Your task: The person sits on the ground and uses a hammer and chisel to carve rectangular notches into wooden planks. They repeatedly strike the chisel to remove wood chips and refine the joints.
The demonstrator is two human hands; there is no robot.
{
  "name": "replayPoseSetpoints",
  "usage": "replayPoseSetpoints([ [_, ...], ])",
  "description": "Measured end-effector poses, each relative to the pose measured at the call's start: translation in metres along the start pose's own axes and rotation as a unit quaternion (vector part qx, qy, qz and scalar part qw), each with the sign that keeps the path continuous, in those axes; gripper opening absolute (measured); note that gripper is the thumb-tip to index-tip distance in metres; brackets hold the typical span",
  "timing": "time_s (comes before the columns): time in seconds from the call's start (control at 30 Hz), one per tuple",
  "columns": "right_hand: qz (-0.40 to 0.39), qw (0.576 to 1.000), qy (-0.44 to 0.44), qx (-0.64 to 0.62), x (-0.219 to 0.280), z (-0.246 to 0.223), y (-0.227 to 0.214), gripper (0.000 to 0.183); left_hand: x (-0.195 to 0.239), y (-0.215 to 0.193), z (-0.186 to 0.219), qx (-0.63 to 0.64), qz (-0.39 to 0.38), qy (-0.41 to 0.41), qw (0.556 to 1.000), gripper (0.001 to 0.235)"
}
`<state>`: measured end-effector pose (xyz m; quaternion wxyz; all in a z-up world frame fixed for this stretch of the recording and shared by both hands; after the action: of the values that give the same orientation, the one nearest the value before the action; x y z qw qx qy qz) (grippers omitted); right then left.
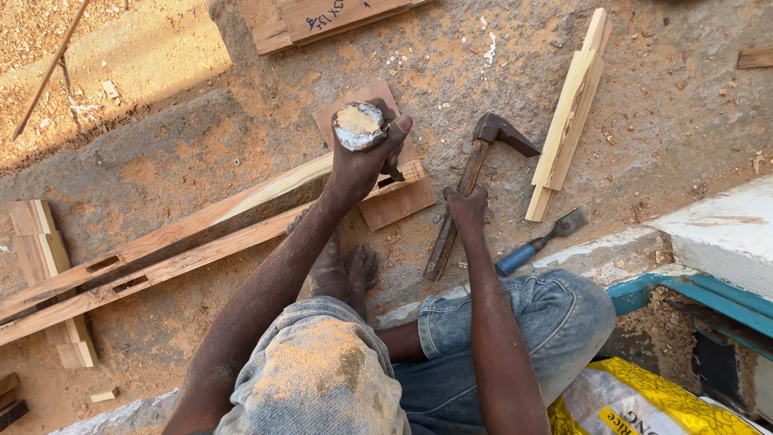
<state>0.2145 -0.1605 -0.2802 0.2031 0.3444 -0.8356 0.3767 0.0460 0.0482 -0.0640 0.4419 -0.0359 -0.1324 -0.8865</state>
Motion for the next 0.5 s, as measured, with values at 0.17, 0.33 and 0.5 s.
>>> replayPoseSetpoints([
  [0.17,-0.001,1.000,-0.007,0.007,0.005,-0.005,-0.002,0.032,0.007,-0.002,-0.007,-0.048,-0.017,0.059,0.997,0.027],
  [0.33,0.009,0.999,0.008,0.037,0.005,-0.006,-0.001,0.032,0.005,-0.008,-0.013,0.030,-0.048,0.046,0.997,0.028],
  [0.5,0.014,1.000,0.007,0.025,0.004,-0.005,-0.002,0.040,0.004,-0.006,-0.017,0.094,-0.090,0.045,0.990,0.030],
])
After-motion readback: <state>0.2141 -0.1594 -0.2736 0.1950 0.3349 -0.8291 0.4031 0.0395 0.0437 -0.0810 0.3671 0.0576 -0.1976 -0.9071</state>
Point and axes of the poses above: each hand's wrist, its own x-axis away from the middle knuckle, its own y-axis out of the palm, z = x × y, the point moved 4 cm from there along -x, towards the middle knuckle, and after that the axes turned 2 degrees about -z, right-handed, at the moved point
